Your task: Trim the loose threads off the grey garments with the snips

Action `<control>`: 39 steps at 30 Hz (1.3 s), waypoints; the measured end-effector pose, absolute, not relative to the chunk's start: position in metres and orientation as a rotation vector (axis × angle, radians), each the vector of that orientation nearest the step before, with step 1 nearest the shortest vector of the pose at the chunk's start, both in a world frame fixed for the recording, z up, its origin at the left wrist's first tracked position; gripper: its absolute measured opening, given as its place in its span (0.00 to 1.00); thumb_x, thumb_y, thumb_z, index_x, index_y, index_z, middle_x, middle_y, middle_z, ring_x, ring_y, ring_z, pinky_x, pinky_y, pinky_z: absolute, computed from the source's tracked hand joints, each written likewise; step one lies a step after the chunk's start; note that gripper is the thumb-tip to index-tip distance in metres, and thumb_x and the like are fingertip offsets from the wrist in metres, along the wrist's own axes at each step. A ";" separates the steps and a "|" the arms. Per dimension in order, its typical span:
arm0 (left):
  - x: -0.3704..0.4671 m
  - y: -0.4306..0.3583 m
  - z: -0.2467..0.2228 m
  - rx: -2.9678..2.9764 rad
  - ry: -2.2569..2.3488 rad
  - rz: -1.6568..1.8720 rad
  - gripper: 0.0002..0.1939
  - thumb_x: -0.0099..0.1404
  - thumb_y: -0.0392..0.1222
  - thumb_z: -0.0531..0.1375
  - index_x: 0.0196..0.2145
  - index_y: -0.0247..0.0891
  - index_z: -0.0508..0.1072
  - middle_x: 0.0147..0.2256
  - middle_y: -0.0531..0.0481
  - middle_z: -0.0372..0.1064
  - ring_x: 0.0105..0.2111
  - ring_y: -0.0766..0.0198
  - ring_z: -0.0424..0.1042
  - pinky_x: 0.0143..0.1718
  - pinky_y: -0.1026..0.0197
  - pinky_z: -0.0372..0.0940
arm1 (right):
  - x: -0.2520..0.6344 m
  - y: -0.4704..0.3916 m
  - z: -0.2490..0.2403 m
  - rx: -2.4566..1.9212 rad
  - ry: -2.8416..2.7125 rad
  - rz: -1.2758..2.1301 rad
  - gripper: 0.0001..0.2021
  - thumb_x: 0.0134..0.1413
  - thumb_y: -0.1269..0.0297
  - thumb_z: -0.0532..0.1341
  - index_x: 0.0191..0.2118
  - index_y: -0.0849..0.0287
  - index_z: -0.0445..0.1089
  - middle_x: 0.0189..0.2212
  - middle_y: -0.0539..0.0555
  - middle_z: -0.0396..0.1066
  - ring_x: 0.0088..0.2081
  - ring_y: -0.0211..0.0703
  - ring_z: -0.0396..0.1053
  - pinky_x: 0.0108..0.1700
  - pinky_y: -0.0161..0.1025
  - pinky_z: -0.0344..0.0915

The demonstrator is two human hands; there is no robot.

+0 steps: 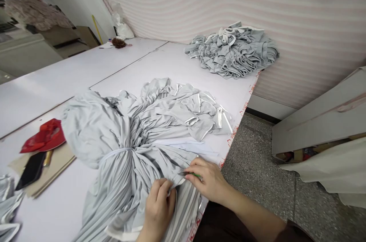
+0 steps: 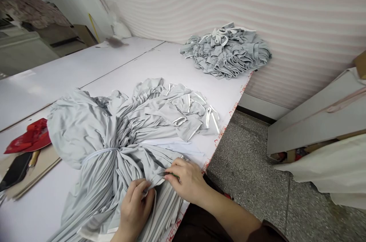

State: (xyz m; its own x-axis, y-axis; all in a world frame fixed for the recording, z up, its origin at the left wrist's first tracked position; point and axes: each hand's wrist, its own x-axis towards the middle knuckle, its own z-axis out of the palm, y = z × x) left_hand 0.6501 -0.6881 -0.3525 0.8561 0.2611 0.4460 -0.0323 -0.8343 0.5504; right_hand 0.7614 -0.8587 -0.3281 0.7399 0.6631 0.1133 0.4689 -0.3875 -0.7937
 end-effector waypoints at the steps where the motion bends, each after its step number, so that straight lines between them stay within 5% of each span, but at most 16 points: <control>1: 0.650 -0.688 -0.353 2.453 0.177 0.710 0.07 0.65 0.33 0.54 0.36 0.43 0.69 0.32 0.47 0.70 0.34 0.60 0.71 0.39 0.58 0.66 | 0.760 -0.858 -0.328 -2.069 -0.839 0.274 0.06 0.59 0.64 0.62 0.41 0.53 0.75 0.38 0.51 0.74 0.37 0.41 0.73 0.38 0.37 0.65; 4: 0.651 -0.684 -0.355 2.390 0.131 0.758 0.06 0.62 0.33 0.58 0.34 0.43 0.71 0.33 0.46 0.71 0.36 0.58 0.72 0.41 0.57 0.65 | 0.757 -0.854 -0.331 -2.109 -0.807 0.297 0.11 0.53 0.63 0.66 0.44 0.53 0.72 0.40 0.52 0.74 0.38 0.44 0.73 0.38 0.38 0.65; 7: 0.656 -0.681 -0.349 2.217 0.200 0.514 0.03 0.62 0.40 0.59 0.30 0.43 0.70 0.33 0.47 0.72 0.36 0.58 0.72 0.38 0.59 0.65 | 0.757 -0.847 -0.337 -2.157 -0.800 0.294 0.12 0.50 0.72 0.65 0.42 0.55 0.71 0.39 0.52 0.73 0.37 0.45 0.72 0.37 0.38 0.64; 10: 0.664 -0.681 -0.338 1.900 0.495 0.171 0.13 0.65 0.53 0.56 0.39 0.42 0.70 0.22 0.56 0.61 0.21 0.65 0.62 0.25 0.64 0.57 | 0.761 -0.843 -0.339 -2.155 -0.741 0.287 0.12 0.50 0.79 0.60 0.38 0.57 0.70 0.36 0.52 0.73 0.37 0.44 0.72 0.37 0.38 0.64; 14: 0.672 -0.681 -0.331 1.661 0.644 0.058 0.26 0.58 0.64 0.58 0.45 0.41 0.70 0.19 0.61 0.51 0.19 0.68 0.53 0.22 0.66 0.50 | 0.765 -0.850 -0.335 -2.080 -0.817 0.357 0.12 0.50 0.70 0.67 0.42 0.55 0.72 0.39 0.51 0.73 0.39 0.45 0.72 0.39 0.39 0.65; 22: 0.674 -0.676 -0.336 1.531 0.677 0.045 0.27 0.55 0.62 0.61 0.46 0.42 0.70 0.27 0.55 0.67 0.28 0.63 0.66 0.31 0.64 0.60 | 0.766 -0.853 -0.337 -2.094 -0.918 0.286 0.09 0.56 0.65 0.65 0.43 0.55 0.76 0.37 0.51 0.76 0.37 0.43 0.73 0.39 0.38 0.66; 39: 0.676 -0.670 -0.330 1.424 0.609 -0.088 0.26 0.59 0.56 0.61 0.52 0.43 0.66 0.30 0.54 0.72 0.31 0.65 0.68 0.37 0.63 0.62 | 0.770 -0.852 -0.336 -2.032 -1.054 0.195 0.11 0.54 0.62 0.67 0.44 0.55 0.76 0.38 0.52 0.76 0.37 0.44 0.73 0.39 0.38 0.65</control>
